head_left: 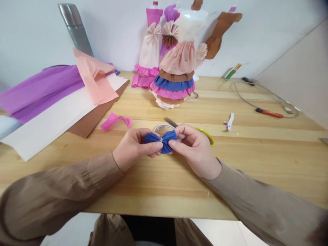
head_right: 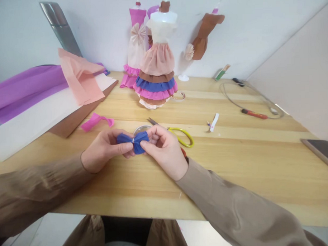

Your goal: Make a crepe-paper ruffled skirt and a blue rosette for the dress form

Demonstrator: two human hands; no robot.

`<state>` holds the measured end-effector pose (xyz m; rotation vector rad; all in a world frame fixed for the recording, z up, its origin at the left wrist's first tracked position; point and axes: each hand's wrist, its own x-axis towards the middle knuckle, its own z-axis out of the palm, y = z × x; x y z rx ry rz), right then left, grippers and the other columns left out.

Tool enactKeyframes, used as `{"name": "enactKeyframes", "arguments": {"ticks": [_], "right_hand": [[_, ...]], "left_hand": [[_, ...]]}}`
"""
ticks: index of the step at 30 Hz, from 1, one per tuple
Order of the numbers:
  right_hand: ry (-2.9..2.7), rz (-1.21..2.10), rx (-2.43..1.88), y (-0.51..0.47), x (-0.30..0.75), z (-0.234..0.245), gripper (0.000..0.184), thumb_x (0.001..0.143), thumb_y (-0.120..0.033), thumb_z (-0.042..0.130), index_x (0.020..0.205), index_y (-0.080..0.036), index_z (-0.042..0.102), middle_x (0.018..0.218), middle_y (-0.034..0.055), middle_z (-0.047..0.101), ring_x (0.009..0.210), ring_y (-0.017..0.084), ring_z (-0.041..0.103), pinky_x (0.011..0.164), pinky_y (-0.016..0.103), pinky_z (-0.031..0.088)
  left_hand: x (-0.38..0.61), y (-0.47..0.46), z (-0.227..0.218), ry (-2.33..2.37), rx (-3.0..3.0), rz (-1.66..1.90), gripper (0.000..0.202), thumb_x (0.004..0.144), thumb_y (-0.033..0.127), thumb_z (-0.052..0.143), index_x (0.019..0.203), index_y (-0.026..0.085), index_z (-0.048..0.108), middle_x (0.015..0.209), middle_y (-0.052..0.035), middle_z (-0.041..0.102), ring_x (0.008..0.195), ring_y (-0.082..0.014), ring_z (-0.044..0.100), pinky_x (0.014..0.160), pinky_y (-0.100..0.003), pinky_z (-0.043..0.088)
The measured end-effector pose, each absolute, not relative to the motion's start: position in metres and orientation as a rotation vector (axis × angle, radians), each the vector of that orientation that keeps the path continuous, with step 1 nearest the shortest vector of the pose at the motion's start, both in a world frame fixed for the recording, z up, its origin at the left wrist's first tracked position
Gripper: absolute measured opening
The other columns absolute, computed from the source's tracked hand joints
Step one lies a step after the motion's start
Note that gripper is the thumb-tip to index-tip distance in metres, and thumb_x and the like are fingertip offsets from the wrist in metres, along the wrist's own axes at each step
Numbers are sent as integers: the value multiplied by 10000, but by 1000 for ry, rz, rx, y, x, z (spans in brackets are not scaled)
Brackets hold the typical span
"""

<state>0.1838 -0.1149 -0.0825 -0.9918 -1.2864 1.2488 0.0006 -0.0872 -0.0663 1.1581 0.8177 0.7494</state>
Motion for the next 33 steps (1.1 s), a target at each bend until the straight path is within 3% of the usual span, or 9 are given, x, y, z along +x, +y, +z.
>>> {"name": "enactKeyframes", "arguments": {"ticks": [6, 9, 12, 20, 33], "right_hand": [[-1428, 1146, -998, -116, 185, -76, 277, 783, -425, 744, 852, -188, 616, 736, 7, 628, 658, 137, 574, 612, 295, 478], [-1469, 1061, -1052, -115, 186, -74, 218, 783, -372, 735, 776, -187, 621, 687, -2, 612, 614, 124, 549, 586, 285, 469], [-1480, 1023, -1107, -115, 186, -74, 210, 788, -335, 714, 688, -187, 602, 621, -19, 579, 551, 104, 500, 543, 270, 445], [-1410, 1000, -1130, -115, 182, -77, 193, 770, -332, 728, 708, -187, 616, 628, -18, 588, 551, 102, 505, 526, 254, 436], [-1467, 1096, -1026, -115, 183, -79, 148, 764, -297, 733, 778, -189, 631, 664, 4, 643, 586, 121, 580, 573, 280, 510]], "left_hand": [[0, -86, -64, 842, 1198, 717, 232, 613, 260, 825, 685, 103, 670, 583, -22, 677, 515, -95, 595, 528, -206, 500], [0, -86, -63, 848, 1244, 651, 219, 614, 249, 814, 653, 98, 661, 586, -29, 668, 528, -87, 580, 535, -199, 484], [0, -87, -64, 876, 1238, 674, 253, 616, 283, 818, 718, 101, 675, 604, -16, 651, 531, -91, 557, 506, -204, 468], [2, -87, -67, 866, 1074, 776, 412, 524, 305, 901, 828, 110, 703, 707, -16, 688, 624, -127, 617, 576, -244, 517], [2, -88, -66, 835, 1060, 790, 186, 604, 199, 826, 700, 102, 700, 638, -26, 704, 572, -112, 620, 586, -231, 519]]}}
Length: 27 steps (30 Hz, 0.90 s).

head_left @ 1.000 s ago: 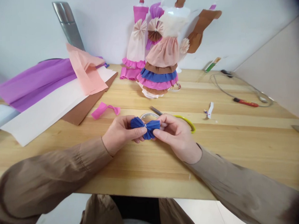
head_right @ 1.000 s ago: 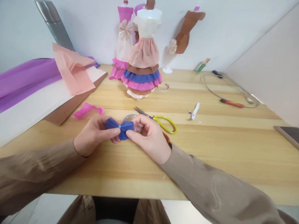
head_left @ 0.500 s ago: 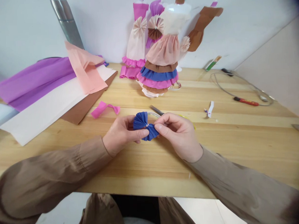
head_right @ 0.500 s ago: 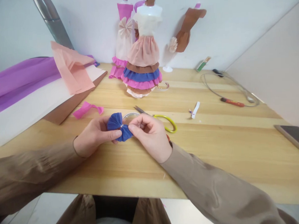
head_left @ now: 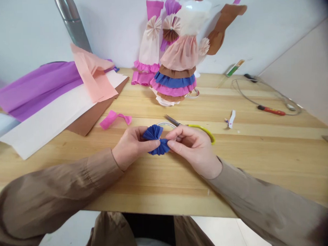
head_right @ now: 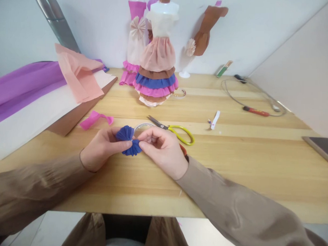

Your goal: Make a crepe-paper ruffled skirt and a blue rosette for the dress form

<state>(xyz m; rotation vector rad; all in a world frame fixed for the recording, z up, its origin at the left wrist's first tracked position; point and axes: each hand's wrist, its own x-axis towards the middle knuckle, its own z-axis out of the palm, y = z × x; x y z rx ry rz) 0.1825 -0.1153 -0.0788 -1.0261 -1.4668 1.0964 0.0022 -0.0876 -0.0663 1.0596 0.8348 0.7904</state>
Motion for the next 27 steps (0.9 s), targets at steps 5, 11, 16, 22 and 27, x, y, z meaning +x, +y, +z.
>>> {"name": "enactKeyframes", "arguments": {"ticks": [5, 11, 16, 22, 27], "right_hand": [[-1453, 1069, -1071, -116, 184, -76, 160, 760, -309, 733, 799, -192, 631, 678, 0, 634, 594, 121, 572, 584, 288, 515], [-1530, 1027, -1049, -117, 182, -72, 170, 743, -260, 731, 875, -184, 655, 637, -23, 574, 570, 116, 537, 547, 274, 487], [-1577, 968, -1102, -117, 182, -71, 136, 749, -262, 711, 688, -192, 611, 602, -11, 589, 544, 116, 522, 516, 268, 466], [-1488, 1037, -1106, -115, 185, -74, 182, 744, -304, 719, 666, -195, 595, 598, -18, 596, 529, 103, 518, 503, 249, 446], [-1481, 1143, -1100, -114, 186, -76, 243, 748, -354, 736, 652, -193, 582, 552, -20, 594, 506, 107, 512, 491, 250, 424]], "left_hand": [[4, -88, -61, 821, 1160, 646, 143, 620, 133, 760, 747, 92, 709, 661, -41, 720, 578, -125, 642, 599, -245, 541], [3, -92, -65, 880, 1371, 586, 109, 660, 166, 713, 743, 97, 701, 671, -35, 707, 602, -126, 639, 616, -249, 543], [3, -91, -64, 898, 1313, 591, 134, 650, 171, 736, 750, 86, 707, 677, -47, 717, 607, -132, 651, 623, -253, 552], [3, -87, -62, 822, 1063, 767, 260, 608, 177, 815, 844, 92, 744, 717, -49, 744, 613, -139, 666, 620, -258, 555], [2, -87, -66, 774, 1079, 822, 201, 630, 233, 828, 752, 99, 743, 652, -43, 720, 550, -114, 615, 551, -228, 504]]}}
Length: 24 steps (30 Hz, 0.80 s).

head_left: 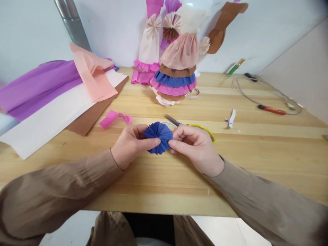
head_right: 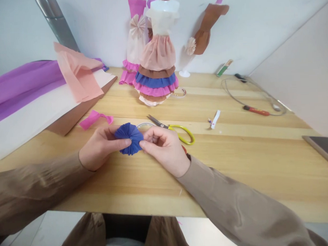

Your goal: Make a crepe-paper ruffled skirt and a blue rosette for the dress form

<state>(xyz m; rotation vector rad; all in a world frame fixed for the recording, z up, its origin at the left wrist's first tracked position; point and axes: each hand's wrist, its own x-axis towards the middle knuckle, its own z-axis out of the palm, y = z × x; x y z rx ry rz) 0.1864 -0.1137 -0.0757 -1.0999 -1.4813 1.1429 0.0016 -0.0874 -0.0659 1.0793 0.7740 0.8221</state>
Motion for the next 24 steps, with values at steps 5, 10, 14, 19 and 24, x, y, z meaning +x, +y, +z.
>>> {"name": "enactKeyframes", "arguments": {"ticks": [5, 10, 14, 19, 24], "right_hand": [[-1416, 1186, -1062, -114, 189, -78, 232, 756, -363, 745, 706, -183, 607, 586, -14, 613, 518, 110, 540, 508, 256, 439], [-1401, 1210, -1008, -114, 189, -76, 212, 773, -360, 731, 835, -181, 637, 633, -10, 616, 555, 120, 558, 522, 263, 458], [-1498, 1150, -1092, -113, 187, -75, 224, 771, -345, 720, 688, -184, 588, 562, -25, 565, 483, 94, 483, 466, 241, 396], [-1437, 1100, -1106, -114, 190, -76, 243, 810, -409, 684, 780, -182, 604, 616, -10, 592, 519, 105, 515, 499, 248, 431], [-1509, 1094, -1074, -115, 185, -74, 257, 778, -366, 705, 932, -188, 603, 743, 15, 623, 660, 148, 586, 596, 288, 494]], "left_hand": [[1, -87, -67, 754, 1080, 819, 202, 638, 239, 825, 761, 102, 745, 655, -45, 717, 545, -111, 606, 541, -224, 487], [1, -86, -68, 770, 1066, 807, 203, 628, 228, 830, 761, 100, 746, 674, -50, 728, 564, -119, 621, 559, -231, 504], [2, -86, -66, 780, 1067, 797, 183, 625, 193, 817, 758, 87, 749, 662, -49, 728, 555, -113, 623, 557, -225, 513], [3, -85, -63, 821, 1040, 782, 217, 603, 128, 794, 809, 76, 755, 681, -45, 746, 569, -119, 651, 581, -227, 542], [5, -87, -64, 850, 1070, 732, 217, 563, 68, 773, 778, 85, 751, 673, -20, 745, 590, -109, 661, 623, -217, 553]]}}
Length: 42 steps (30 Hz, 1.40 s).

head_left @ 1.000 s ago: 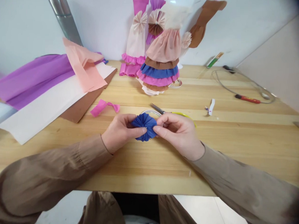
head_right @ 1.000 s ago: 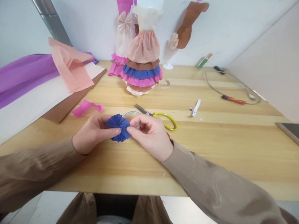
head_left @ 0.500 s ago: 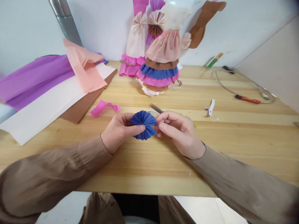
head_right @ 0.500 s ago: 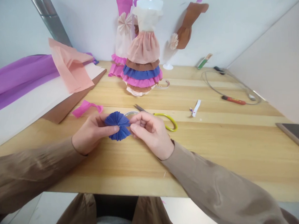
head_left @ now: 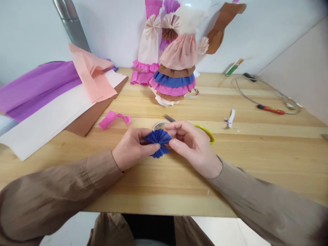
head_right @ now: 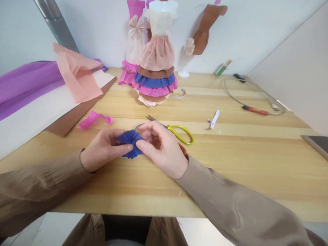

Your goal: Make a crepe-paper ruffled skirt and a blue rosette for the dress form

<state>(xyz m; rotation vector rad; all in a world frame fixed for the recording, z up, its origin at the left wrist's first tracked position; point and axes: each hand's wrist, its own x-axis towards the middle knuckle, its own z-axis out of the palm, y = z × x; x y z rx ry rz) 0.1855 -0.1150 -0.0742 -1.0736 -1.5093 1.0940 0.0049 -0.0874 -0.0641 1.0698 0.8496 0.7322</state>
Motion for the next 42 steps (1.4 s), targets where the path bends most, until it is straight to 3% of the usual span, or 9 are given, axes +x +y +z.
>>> {"name": "enactKeyframes", "arguments": {"ticks": [4, 8, 15, 19, 22, 28, 32, 34, 42], "right_hand": [[-1560, 990, -1138, -114, 182, -75, 218, 778, -286, 661, 630, -191, 533, 572, -26, 530, 522, 106, 478, 506, 256, 409], [-1568, 992, -1120, -114, 184, -74, 240, 778, -285, 650, 603, -195, 512, 563, -26, 526, 521, 108, 471, 504, 260, 398], [-1607, 1059, -1060, -115, 184, -71, 255, 773, -350, 694, 947, -175, 632, 777, 30, 643, 694, 165, 595, 639, 318, 503], [-1629, 979, -1089, -115, 182, -74, 99, 784, -272, 652, 758, -182, 620, 663, 9, 609, 594, 137, 547, 553, 284, 464], [-1636, 909, -1089, -115, 183, -76, 160, 795, -264, 634, 664, -187, 586, 599, -3, 575, 543, 125, 510, 511, 272, 428], [-1674, 934, -1067, -118, 185, -73, 246, 775, -281, 681, 993, -175, 642, 823, 40, 663, 702, 167, 610, 615, 314, 499], [-1815, 720, -982, -117, 184, -71, 37, 786, -162, 656, 767, -185, 634, 704, 7, 614, 641, 136, 555, 592, 290, 455], [-1853, 632, -928, -116, 184, -70, 128, 804, -132, 648, 696, -188, 610, 652, -6, 586, 598, 124, 520, 567, 284, 426], [-1942, 493, -834, -118, 190, -67, 75, 826, -170, 646, 895, -198, 648, 810, 41, 642, 708, 161, 588, 623, 306, 474]], "left_hand": [[6, -89, -64, 842, 1062, 691, 207, 570, 91, 779, 774, 82, 743, 666, -26, 743, 585, -113, 660, 611, -219, 551], [4, -88, -62, 788, 1058, 733, 151, 620, 147, 780, 743, 74, 730, 630, -33, 724, 548, -103, 633, 560, -206, 527], [2, -88, -64, 753, 1145, 692, 118, 630, 120, 753, 744, 98, 736, 643, -18, 717, 564, -106, 630, 580, -218, 532], [4, -90, -65, 792, 1215, 621, 116, 637, 136, 746, 740, 82, 736, 652, -37, 717, 581, -110, 627, 599, -225, 531], [4, -89, -66, 792, 1188, 635, 165, 654, 175, 740, 790, 81, 732, 690, -49, 728, 591, -114, 629, 609, -237, 531], [1, -91, -68, 816, 1489, 657, 110, 697, 205, 679, 718, 98, 688, 626, -9, 644, 581, -96, 554, 583, -223, 463], [1, -94, -66, 877, 1661, 650, 135, 723, 227, 654, 713, 97, 689, 643, -21, 642, 609, -104, 541, 584, -224, 431], [2, -93, -66, 886, 1578, 641, 161, 719, 247, 659, 740, 90, 690, 660, -34, 655, 618, -117, 559, 601, -238, 453], [-1, -90, -68, 857, 1636, 745, 131, 742, 214, 664, 795, 110, 723, 732, -65, 728, 670, -154, 641, 665, -267, 515]]}}
